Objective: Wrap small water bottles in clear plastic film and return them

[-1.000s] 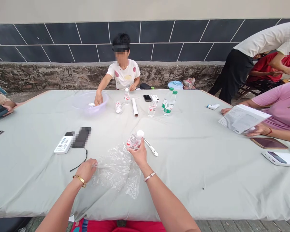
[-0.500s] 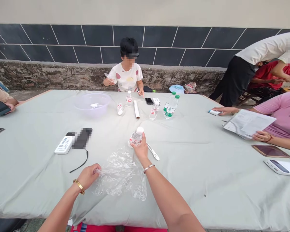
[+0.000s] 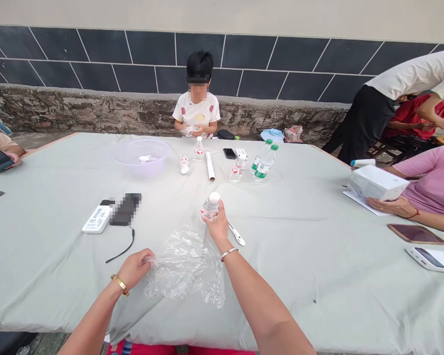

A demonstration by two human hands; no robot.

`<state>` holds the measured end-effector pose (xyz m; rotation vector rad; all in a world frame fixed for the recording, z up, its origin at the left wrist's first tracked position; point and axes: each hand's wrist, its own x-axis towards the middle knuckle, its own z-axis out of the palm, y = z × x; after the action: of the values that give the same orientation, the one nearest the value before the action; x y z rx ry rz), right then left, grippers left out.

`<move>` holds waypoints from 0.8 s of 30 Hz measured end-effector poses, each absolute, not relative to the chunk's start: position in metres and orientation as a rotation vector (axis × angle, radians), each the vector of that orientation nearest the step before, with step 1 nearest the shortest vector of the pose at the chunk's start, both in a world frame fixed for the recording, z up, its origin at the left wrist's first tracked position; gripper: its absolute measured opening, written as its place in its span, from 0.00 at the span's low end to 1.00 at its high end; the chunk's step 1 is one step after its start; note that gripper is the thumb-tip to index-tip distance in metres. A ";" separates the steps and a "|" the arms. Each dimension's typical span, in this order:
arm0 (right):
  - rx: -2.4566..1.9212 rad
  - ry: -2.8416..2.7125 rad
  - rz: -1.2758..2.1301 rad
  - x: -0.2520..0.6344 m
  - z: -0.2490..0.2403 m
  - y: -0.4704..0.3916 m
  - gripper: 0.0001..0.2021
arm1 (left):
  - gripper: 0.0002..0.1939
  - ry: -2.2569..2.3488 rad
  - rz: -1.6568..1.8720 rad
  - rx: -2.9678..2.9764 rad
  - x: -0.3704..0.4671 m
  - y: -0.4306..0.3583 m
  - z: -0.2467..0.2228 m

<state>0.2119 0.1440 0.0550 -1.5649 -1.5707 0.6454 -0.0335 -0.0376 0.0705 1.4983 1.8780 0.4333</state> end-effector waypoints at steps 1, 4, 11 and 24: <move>-1.564 -1.580 0.638 0.212 0.055 0.144 0.44 | 0.06 1.881 0.431 1.497 -0.033 -0.038 0.071; -1.608 -1.611 0.603 0.212 0.055 0.145 0.44 | 0.06 1.891 0.426 1.492 -0.033 -0.038 0.074; -1.662 -1.670 0.580 0.209 0.061 0.165 0.48 | 0.08 1.930 0.423 1.495 -0.035 -0.036 0.079; -0.611 -2.704 1.108 0.171 0.107 0.041 0.42 | 0.07 1.495 0.464 1.543 -0.038 -0.036 0.139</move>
<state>0.1707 0.0406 0.1074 -0.6108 -2.7038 1.1078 -0.0379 -0.0358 0.1391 1.5425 1.4947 0.4640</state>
